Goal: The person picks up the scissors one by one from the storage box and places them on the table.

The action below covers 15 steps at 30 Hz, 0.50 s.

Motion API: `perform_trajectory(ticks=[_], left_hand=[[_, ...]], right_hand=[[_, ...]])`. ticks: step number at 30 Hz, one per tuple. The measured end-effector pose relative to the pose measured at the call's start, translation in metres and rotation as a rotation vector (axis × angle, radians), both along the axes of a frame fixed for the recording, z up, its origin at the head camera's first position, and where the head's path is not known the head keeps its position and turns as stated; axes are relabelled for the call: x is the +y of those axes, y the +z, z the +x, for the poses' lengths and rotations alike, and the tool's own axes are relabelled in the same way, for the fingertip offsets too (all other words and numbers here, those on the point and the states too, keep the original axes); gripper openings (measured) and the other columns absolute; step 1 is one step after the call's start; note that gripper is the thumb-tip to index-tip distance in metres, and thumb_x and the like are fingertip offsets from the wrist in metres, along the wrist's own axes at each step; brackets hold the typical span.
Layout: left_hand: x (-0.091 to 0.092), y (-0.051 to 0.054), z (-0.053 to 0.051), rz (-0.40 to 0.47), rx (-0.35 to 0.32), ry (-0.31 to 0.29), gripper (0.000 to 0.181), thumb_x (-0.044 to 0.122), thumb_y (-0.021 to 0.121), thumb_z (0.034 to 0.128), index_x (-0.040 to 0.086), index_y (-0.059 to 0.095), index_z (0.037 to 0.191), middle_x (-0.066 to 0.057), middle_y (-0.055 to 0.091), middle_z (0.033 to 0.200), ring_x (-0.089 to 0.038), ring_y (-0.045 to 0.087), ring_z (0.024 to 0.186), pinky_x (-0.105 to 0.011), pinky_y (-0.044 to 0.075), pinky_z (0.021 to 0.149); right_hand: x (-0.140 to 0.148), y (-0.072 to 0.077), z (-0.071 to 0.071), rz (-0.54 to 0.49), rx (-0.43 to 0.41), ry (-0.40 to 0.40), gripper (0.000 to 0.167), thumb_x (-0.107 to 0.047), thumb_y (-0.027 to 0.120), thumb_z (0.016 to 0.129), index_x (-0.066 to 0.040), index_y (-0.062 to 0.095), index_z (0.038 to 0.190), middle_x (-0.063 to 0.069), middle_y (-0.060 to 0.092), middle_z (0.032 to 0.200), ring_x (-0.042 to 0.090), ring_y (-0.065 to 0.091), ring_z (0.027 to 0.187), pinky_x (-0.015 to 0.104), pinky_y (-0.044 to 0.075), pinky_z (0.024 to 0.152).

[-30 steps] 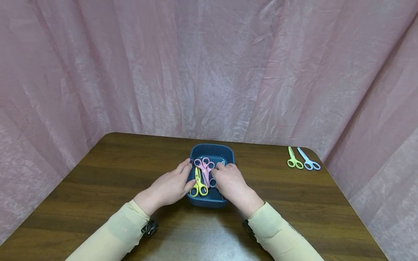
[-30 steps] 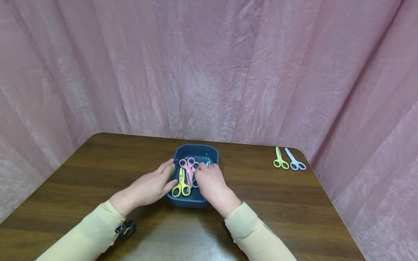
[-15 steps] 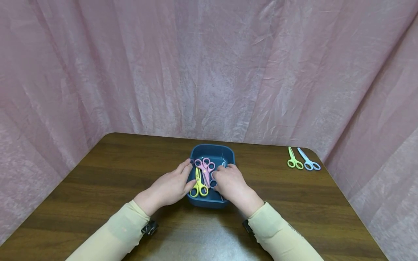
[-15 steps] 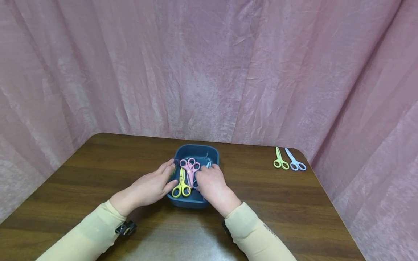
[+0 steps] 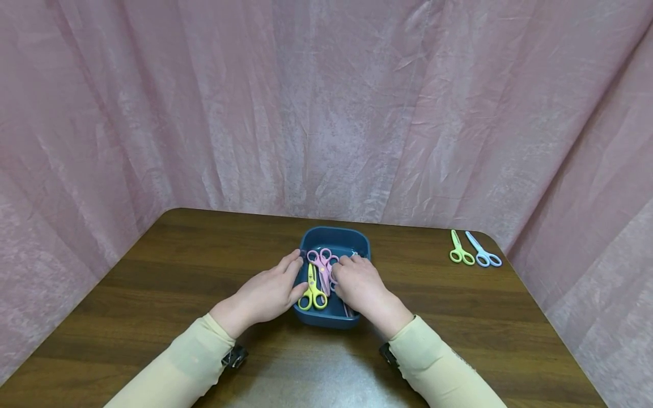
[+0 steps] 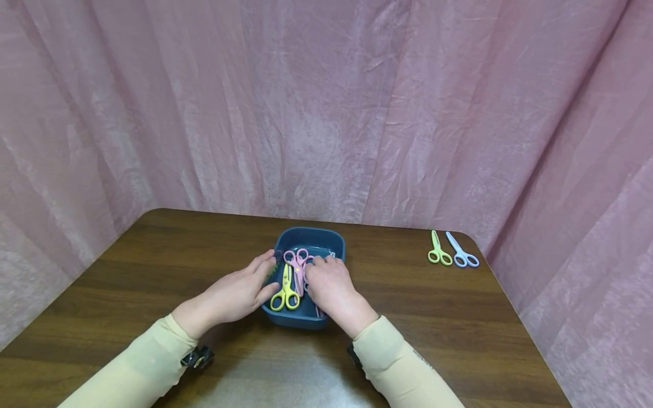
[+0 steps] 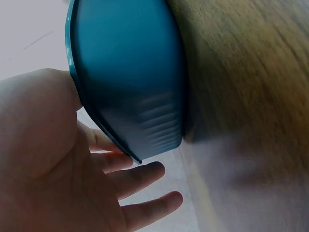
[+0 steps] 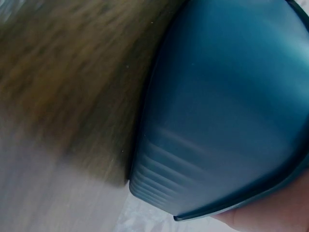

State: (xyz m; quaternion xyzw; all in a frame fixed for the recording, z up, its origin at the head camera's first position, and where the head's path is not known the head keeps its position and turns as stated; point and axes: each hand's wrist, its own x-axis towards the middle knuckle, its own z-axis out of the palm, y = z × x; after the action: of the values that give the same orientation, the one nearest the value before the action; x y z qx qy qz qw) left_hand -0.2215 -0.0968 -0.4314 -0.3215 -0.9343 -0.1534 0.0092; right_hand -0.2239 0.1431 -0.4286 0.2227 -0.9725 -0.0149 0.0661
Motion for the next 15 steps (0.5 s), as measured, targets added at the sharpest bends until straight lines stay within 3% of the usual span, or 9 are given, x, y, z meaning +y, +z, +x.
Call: perform_trajectory(ticks=[7,15], left_hand=[[0.0,0.002,0.001,0.006,0.024,-0.012,0.068,0.036,0.06,0.115,-0.009,0.042,0.163,-0.029,0.034,0.173,-0.044,0.055,0.147,-0.056,0.05,0.116],[-0.001,0.004,0.004,0.014,0.037,-0.02,0.065,0.033,0.06,0.1153,-0.011,0.043,0.161,-0.03,0.036,0.172,-0.045,0.058,0.144,-0.057,0.052,0.114]], right_hand=[[0.001,0.001,0.001,-0.026,0.044,0.03,0.019,-0.021,0.082,0.101,-0.006,0.075,0.11,0.008,0.068,0.094,0.027,0.068,0.085,0.045,0.06,0.087],[-0.001,0.011,0.007,-0.051,0.074,0.031,0.026,-0.027,0.085,0.1,-0.012,0.071,0.116,0.004,0.068,0.104,0.026,0.067,0.098,0.048,0.058,0.102]])
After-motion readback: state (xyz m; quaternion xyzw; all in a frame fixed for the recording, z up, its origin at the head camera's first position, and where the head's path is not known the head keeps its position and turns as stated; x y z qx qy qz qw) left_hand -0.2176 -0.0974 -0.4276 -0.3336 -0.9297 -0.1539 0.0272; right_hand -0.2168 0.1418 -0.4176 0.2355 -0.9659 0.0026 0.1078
